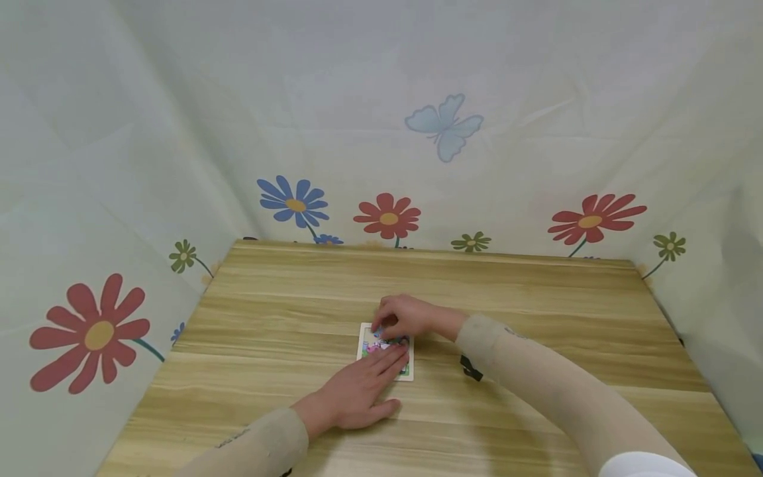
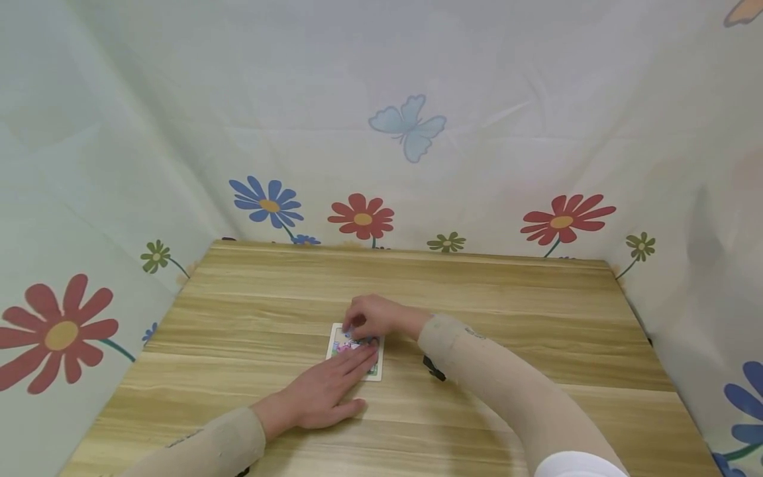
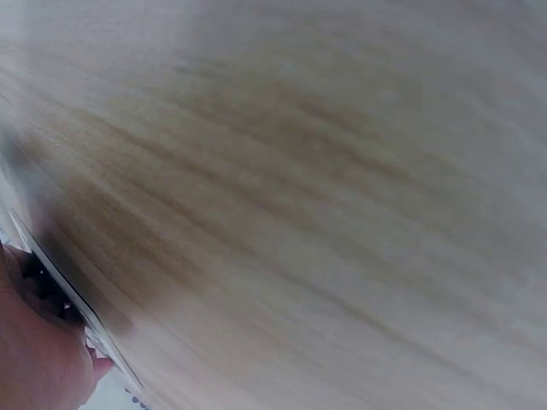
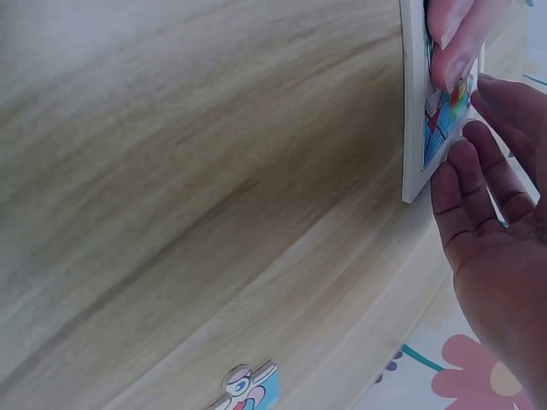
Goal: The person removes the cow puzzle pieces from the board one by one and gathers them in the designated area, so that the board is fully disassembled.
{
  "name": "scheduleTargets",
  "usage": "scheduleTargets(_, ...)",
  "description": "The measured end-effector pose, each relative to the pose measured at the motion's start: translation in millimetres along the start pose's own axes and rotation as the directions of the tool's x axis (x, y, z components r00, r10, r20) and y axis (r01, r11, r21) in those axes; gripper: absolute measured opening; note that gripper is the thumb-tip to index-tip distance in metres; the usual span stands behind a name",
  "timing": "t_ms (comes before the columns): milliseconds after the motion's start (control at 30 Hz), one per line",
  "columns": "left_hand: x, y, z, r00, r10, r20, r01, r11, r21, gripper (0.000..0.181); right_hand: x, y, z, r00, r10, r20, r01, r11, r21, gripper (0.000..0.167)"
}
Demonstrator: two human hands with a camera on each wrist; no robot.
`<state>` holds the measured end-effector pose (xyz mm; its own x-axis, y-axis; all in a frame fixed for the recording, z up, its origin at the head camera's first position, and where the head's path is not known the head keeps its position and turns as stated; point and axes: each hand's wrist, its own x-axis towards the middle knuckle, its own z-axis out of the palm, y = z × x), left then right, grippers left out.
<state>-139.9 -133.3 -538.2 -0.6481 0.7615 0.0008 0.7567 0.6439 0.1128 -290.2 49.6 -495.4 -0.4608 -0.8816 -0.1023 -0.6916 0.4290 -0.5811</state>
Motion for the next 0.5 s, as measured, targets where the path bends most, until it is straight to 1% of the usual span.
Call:
scheduleTargets(133,-0.5,0.3,-0.6,1.000,-0.003,0.008,0.003,1.000,0.004,0.077,-0.2,-1.2,2.0,1.000,0.004,0.001,-0.004,1.000,0.026,0.016)
scheduleTargets(333,-1.2,1.0,-2.1,1.000,-0.008,0.011,0.008,1.000,-0.007,0.078,1.2,-0.4,4.5,1.000,0.004,0.004,-0.004,0.998,0.067,0.013)
scheduleTargets(500,-0.7,1.5,-2.4,1.000,0.002,0.001,-0.002,1.000,-0.001,0.077,2.2,0.8,5.9,1.000,0.007,-0.002,-0.007,0.997,0.082,0.009)
